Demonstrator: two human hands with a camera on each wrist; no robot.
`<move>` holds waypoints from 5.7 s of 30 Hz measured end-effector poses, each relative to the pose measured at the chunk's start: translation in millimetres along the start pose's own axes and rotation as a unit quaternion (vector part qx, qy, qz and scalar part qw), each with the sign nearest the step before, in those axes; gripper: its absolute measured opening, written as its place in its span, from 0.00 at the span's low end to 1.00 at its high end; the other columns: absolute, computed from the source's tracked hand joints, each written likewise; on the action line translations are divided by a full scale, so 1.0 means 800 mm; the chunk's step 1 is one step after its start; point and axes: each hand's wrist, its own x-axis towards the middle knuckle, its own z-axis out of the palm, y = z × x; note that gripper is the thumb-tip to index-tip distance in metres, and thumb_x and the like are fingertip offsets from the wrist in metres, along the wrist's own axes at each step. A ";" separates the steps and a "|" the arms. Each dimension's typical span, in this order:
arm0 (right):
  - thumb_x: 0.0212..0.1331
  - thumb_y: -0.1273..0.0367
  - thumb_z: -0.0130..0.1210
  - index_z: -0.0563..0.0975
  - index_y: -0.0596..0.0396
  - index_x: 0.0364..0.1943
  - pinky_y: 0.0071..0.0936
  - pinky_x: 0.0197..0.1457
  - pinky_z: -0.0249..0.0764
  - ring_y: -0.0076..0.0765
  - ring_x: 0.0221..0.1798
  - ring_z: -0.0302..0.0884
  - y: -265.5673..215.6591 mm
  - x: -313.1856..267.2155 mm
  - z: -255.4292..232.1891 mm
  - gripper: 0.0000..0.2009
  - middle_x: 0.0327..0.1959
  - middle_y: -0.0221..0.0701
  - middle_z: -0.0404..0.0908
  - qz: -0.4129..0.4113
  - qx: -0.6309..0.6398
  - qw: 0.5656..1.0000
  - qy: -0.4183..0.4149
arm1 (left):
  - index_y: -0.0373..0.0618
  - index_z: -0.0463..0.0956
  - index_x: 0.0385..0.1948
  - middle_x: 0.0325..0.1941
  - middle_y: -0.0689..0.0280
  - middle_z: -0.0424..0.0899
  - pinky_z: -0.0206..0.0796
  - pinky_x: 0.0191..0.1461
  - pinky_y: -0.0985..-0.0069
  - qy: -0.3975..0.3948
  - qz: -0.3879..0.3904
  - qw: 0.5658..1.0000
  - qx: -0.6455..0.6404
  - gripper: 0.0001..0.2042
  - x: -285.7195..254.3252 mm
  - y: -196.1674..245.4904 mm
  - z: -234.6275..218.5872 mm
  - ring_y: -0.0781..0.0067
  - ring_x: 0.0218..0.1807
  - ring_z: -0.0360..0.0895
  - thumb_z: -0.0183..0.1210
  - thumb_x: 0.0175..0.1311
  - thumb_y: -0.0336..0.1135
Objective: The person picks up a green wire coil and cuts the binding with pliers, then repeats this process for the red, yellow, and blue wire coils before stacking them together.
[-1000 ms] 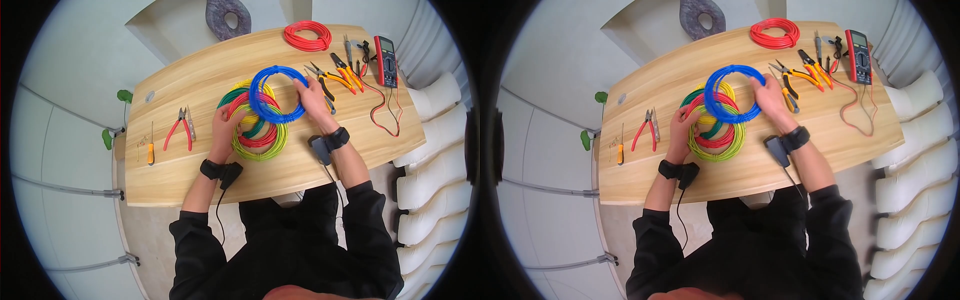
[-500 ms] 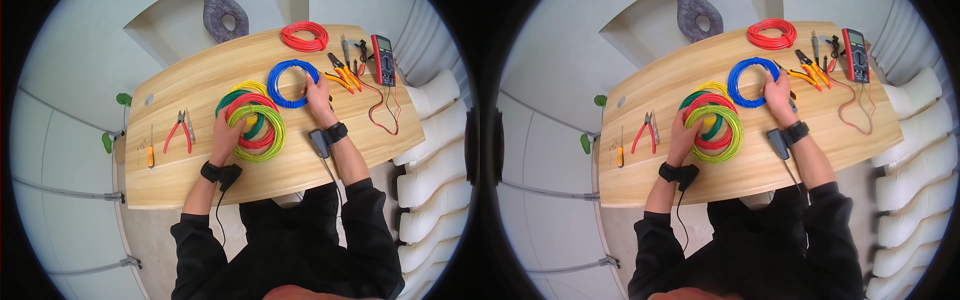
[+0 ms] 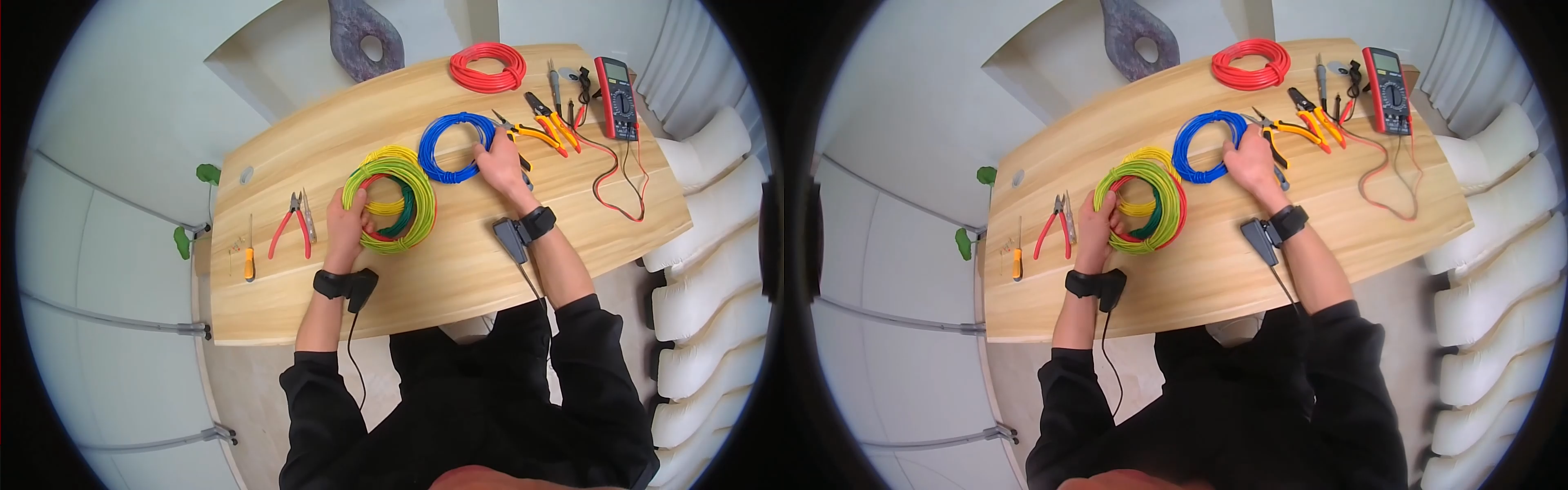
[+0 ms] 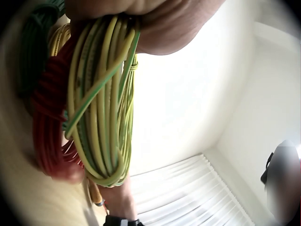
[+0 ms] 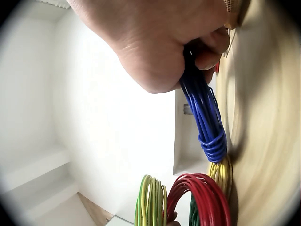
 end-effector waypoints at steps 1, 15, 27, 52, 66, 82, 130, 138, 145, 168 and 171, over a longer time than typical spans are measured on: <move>0.48 0.63 0.52 0.65 0.71 0.37 0.45 0.44 0.69 0.60 0.38 0.73 -0.001 0.000 -0.001 0.21 0.31 0.58 0.75 -0.001 -0.030 0.999 -0.011 | 0.42 0.66 0.33 0.23 0.70 0.68 0.56 0.15 0.84 0.000 0.004 1.000 0.003 0.06 0.001 0.004 -0.002 0.85 0.14 0.58 0.52 0.61 0.33; 0.49 0.55 0.52 0.54 0.63 0.57 0.41 0.45 0.70 0.54 0.43 0.74 -0.016 -0.014 0.002 0.36 0.37 0.51 0.76 -0.038 -0.026 0.990 -0.137 | 0.43 0.67 0.33 0.25 0.68 0.69 0.57 0.17 0.83 0.077 -0.026 0.994 -0.075 0.05 0.025 0.005 -0.046 0.83 0.17 0.60 0.49 0.63 0.32; 0.48 0.57 0.56 0.74 0.55 0.35 0.39 0.38 0.72 0.48 0.35 0.76 -0.017 -0.023 0.005 0.17 0.28 0.42 0.78 -0.116 -0.182 0.963 -0.161 | 0.40 0.67 0.36 0.27 0.65 0.75 0.61 0.20 0.83 0.036 -0.007 0.998 0.047 0.06 0.014 0.007 -0.023 0.81 0.18 0.66 0.49 0.62 0.31; 0.52 0.61 0.52 0.74 0.58 0.35 0.43 0.42 0.70 0.51 0.40 0.75 -0.043 0.061 0.089 0.14 0.33 0.46 0.78 -0.069 -0.217 0.971 -0.077 | 0.40 0.68 0.44 0.26 0.66 0.77 0.64 0.20 0.83 -0.040 0.057 0.981 0.180 0.13 0.009 -0.012 -0.019 0.82 0.16 0.70 0.54 0.58 0.33; 0.49 0.63 0.51 0.77 0.56 0.32 0.43 0.39 0.72 0.50 0.36 0.76 -0.063 0.084 0.071 0.12 0.30 0.46 0.78 -0.147 -0.316 0.929 -0.122 | 0.37 0.70 0.39 0.27 0.55 0.80 0.68 0.30 0.73 -0.037 0.083 0.961 0.261 0.15 0.013 -0.020 -0.019 0.65 0.25 0.78 0.58 0.55 0.38; 0.48 0.71 0.44 0.69 0.58 0.43 0.44 0.49 0.68 0.52 0.45 0.72 -0.070 0.238 0.194 0.16 0.39 0.50 0.75 -0.279 -0.298 0.902 -0.141 | 0.39 0.70 0.39 0.31 0.54 0.79 0.67 0.38 0.65 -0.025 0.114 0.953 0.279 0.13 0.011 -0.017 -0.016 0.52 0.36 0.76 0.57 0.53 0.35; 0.42 0.71 0.49 0.79 0.53 0.31 0.36 0.43 0.72 0.48 0.38 0.76 -0.185 0.177 0.236 0.11 0.31 0.42 0.79 -0.331 -0.317 0.864 -0.208 | 0.40 0.70 0.39 0.32 0.52 0.78 0.65 0.41 0.59 -0.045 0.113 0.930 0.346 0.14 0.015 -0.015 -0.021 0.49 0.38 0.74 0.56 0.54 0.37; 0.42 0.68 0.51 0.80 0.52 0.26 0.34 0.44 0.72 0.43 0.38 0.76 -0.145 0.201 0.255 0.08 0.31 0.39 0.79 -0.238 -0.279 0.896 -0.250 | 0.41 0.69 0.40 0.32 0.52 0.78 0.65 0.41 0.59 -0.046 0.111 0.933 0.339 0.15 0.012 -0.012 -0.020 0.49 0.38 0.74 0.56 0.53 0.37; 0.43 0.68 0.50 0.80 0.53 0.27 0.35 0.45 0.71 0.45 0.39 0.76 -0.138 0.207 0.278 0.09 0.33 0.40 0.79 -0.264 -0.320 0.881 -0.228 | 0.40 0.69 0.39 0.31 0.52 0.78 0.65 0.38 0.60 -0.042 0.118 0.933 0.336 0.14 0.014 -0.017 -0.020 0.50 0.36 0.75 0.56 0.53 0.37; 0.44 0.67 0.47 0.78 0.59 0.26 0.40 0.43 0.71 0.52 0.37 0.75 -0.135 0.211 0.286 0.11 0.30 0.48 0.78 -0.296 -0.393 0.845 -0.211 | 0.39 0.67 0.38 0.26 0.51 0.77 0.67 0.35 0.59 -0.023 0.132 0.929 0.346 0.16 0.010 -0.017 -0.020 0.49 0.33 0.75 0.57 0.51 0.38; 0.45 0.68 0.46 0.77 0.60 0.26 0.41 0.44 0.70 0.53 0.38 0.75 -0.129 0.212 0.288 0.11 0.31 0.48 0.77 -0.306 -0.384 0.846 -0.208 | 0.38 0.67 0.38 0.26 0.51 0.77 0.67 0.35 0.60 -0.022 0.131 0.930 0.342 0.16 0.011 -0.018 -0.021 0.49 0.33 0.75 0.57 0.51 0.37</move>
